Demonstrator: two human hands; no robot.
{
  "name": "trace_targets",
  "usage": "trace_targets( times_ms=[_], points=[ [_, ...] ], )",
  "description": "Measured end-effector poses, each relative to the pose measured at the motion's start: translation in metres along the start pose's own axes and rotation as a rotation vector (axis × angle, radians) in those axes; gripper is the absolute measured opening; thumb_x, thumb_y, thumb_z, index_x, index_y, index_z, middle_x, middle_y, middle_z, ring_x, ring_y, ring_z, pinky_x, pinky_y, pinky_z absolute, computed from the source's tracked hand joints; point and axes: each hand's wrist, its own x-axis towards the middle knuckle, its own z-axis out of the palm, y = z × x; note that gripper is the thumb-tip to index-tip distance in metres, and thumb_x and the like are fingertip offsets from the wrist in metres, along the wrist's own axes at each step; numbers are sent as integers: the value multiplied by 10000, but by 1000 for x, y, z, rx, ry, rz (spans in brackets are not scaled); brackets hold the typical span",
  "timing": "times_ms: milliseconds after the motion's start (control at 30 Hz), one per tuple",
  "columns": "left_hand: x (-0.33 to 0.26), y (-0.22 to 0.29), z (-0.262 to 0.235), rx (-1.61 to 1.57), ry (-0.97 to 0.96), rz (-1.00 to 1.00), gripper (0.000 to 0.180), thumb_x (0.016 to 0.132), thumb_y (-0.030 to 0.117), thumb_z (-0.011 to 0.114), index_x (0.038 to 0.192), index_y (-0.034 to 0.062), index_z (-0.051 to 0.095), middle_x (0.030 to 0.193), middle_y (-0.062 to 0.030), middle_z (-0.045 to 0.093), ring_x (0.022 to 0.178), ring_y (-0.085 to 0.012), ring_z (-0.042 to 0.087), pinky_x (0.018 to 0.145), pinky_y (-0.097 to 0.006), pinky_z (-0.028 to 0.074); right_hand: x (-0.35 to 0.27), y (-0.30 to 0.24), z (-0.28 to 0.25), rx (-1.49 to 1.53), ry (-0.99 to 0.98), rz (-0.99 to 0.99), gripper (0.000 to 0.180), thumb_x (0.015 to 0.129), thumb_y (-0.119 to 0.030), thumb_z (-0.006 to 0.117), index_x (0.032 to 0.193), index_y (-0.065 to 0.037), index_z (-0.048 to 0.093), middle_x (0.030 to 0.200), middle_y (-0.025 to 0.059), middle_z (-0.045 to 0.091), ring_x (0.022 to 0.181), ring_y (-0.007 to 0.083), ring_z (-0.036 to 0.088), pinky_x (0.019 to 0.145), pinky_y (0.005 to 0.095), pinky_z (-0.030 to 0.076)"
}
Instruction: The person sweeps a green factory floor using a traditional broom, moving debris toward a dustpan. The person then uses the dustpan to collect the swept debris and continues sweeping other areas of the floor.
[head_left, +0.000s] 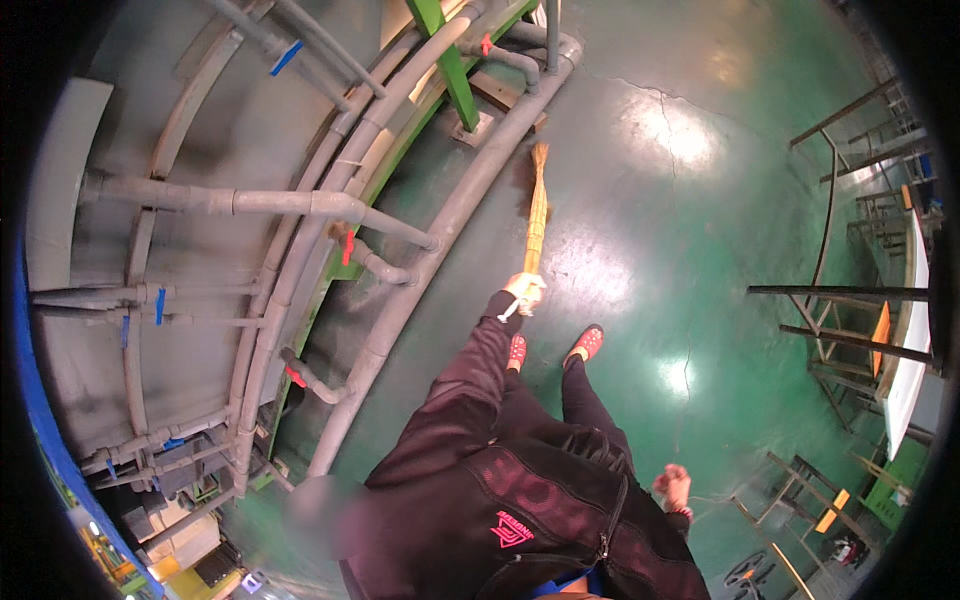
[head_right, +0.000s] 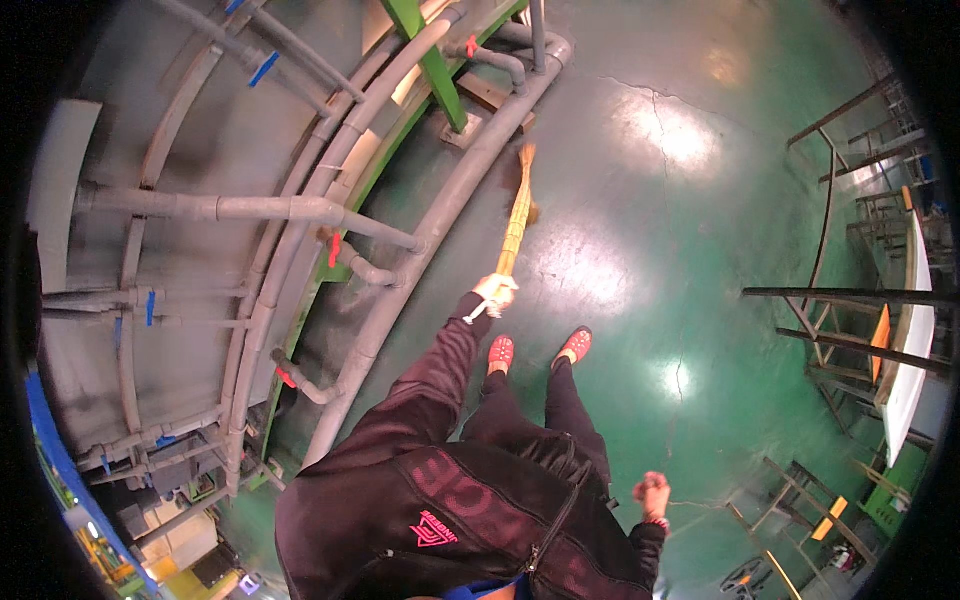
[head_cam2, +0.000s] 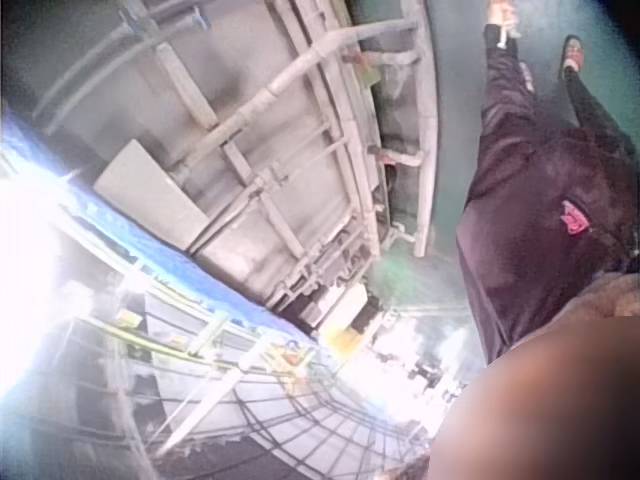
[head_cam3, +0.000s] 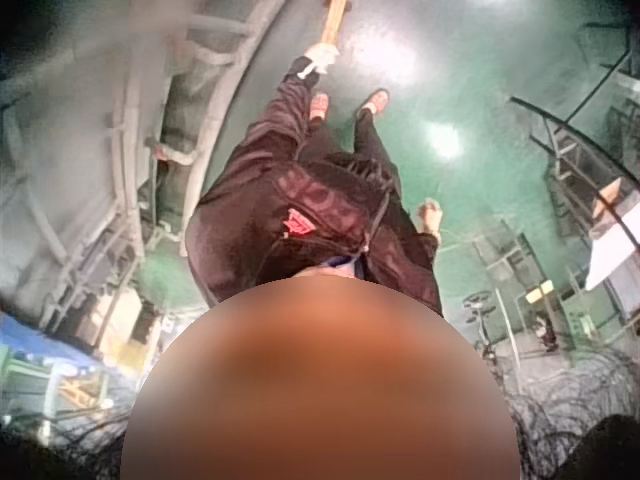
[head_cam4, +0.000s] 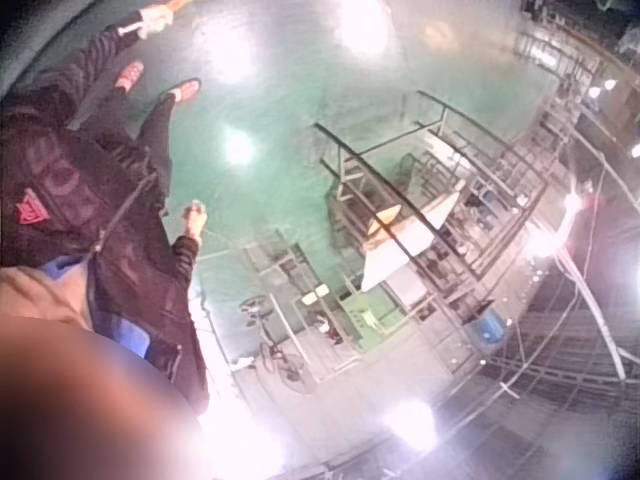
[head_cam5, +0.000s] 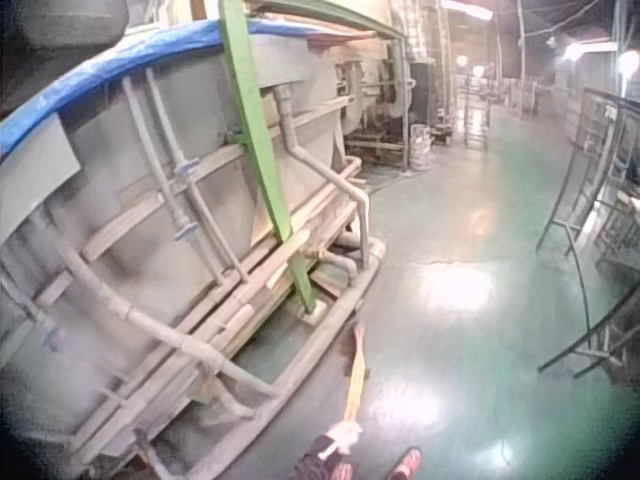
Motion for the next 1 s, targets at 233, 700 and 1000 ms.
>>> trace_targets(
  times_ms=[233, 700, 1000],
  points=[
    [-92, -88, -24, -134, 21, 180, 154, 781, 163, 524, 890, 91, 442, 633, -84, 522, 388, -149, 469, 313, -270, 402, 69, -84, -5, -29, -48, 32, 188, 822, -84, 424, 994, -87, 499, 681, 54, 555, 520, 140, 532, 467, 266, 441],
    [-96, -99, 126, -556, -349, -649, 337, 774, 210, 500, 503, 141, 311, 411, 37, 294, 265, -66, 247, 239, -207, 192, 100, -47, 5, 83, -127, 170, 186, 807, -71, 431, 977, -71, 508, 642, 51, 558, 500, 138, 538, 440, 264, 446],
    [99, 36, 223, -757, -399, -333, 159, 733, 61, 485, 644, 60, 353, 549, -5, 381, 351, -47, 365, 293, -167, 334, 79, -19, -31, 156, -20, 215, 184, 809, -74, 429, 977, -72, 502, 666, 51, 562, 516, 146, 546, 445, 270, 450]
  ],
)
